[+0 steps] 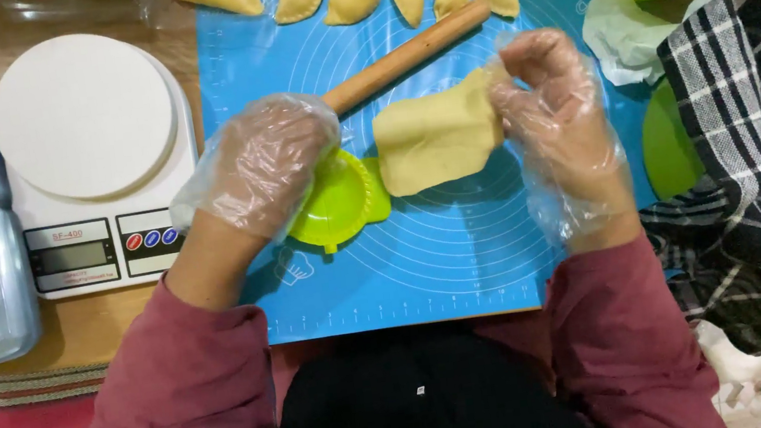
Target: Rolling out dough, placing it in a mold, and filling it with a mixture to prepare pastries.
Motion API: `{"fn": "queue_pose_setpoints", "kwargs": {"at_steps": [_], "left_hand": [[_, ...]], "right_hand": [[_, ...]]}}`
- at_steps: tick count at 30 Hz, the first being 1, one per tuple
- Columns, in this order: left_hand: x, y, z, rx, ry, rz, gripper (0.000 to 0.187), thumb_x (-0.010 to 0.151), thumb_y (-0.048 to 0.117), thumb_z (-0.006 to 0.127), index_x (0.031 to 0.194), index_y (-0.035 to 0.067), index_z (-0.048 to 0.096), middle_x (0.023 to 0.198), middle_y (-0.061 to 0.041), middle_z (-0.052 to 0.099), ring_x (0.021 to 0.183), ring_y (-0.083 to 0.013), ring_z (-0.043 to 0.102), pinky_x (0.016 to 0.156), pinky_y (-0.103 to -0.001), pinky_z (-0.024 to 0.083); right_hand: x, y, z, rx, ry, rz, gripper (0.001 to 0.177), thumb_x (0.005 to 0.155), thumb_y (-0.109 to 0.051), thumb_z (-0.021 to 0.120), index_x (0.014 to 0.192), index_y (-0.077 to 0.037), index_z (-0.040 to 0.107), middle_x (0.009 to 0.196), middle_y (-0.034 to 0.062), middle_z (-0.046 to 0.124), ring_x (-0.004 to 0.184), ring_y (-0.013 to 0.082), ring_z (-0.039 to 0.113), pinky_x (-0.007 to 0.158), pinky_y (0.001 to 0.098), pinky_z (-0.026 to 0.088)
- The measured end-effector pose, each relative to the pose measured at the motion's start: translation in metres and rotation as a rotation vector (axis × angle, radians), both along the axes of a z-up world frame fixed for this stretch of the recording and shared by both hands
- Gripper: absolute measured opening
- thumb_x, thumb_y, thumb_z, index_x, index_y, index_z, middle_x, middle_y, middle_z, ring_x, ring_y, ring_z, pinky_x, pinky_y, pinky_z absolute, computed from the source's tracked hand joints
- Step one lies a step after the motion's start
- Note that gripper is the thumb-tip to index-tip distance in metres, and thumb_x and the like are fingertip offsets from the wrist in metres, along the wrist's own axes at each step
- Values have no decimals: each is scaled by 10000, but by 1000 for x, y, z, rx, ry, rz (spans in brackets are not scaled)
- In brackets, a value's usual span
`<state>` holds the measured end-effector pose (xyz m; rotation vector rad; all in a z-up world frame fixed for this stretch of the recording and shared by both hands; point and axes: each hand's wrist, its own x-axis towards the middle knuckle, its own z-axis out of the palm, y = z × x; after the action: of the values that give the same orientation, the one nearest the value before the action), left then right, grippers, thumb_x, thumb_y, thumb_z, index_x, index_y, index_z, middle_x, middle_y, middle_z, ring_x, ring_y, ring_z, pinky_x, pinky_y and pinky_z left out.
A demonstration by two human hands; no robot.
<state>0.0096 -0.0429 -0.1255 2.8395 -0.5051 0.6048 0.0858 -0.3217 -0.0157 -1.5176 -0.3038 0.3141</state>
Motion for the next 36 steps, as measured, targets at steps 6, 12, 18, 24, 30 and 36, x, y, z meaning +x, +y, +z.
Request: {"fn": "queue_pose_setpoints", "kwargs": {"at_steps": [6,12,18,24,30,36], "left_hand": [[5,-15,21,-187,-5,-64,381,971,298,799,1261,83,677,1171,-115,685,1074,-298,676,954,-457,561],[63,-45,12,-160,84,-118,257,963,469,707,921,218,676,787,54,657,881,-222,701,832,-387,543],[84,-69,64,-259,328,-435,286,935,-13,596,685,101,516,1726,-7,215,563,-213,591,493,-363,364],[75,-73,88,-451,556,-286,825,879,140,674,1627,175,329,434,31,488,410,-88,320,443,-294,329],[88,-66,64,-373,454,-692,727,1029,612,331,1420,63,602,1526,-233,499,1335,-413,539,1034,-562,426],[82,-53,81,-466,607,-548,221,948,375,672,993,163,713,980,-17,693,931,-220,633,793,-401,486]], "right_hand": [[29,-22,-27,-740,-65,90,252,947,-152,641,1197,-156,611,1099,58,574,805,143,592,597,292,540],[55,-44,-57,-349,-195,188,401,928,-65,778,1280,-52,586,1054,125,630,805,191,707,572,286,610],[31,-39,-21,-401,-549,280,204,993,-13,710,1133,-18,562,1113,139,636,978,212,666,859,277,589],[25,-46,-8,-374,-523,295,226,999,9,692,1163,-34,541,1156,144,617,1053,226,672,906,294,605],[16,-45,-2,-296,-444,348,210,1001,1,660,1178,-29,550,1145,142,660,1033,244,739,931,327,648],[24,-62,-12,-213,-416,366,237,1019,-126,667,1201,-74,525,1158,107,639,1058,181,695,941,263,615]]}}
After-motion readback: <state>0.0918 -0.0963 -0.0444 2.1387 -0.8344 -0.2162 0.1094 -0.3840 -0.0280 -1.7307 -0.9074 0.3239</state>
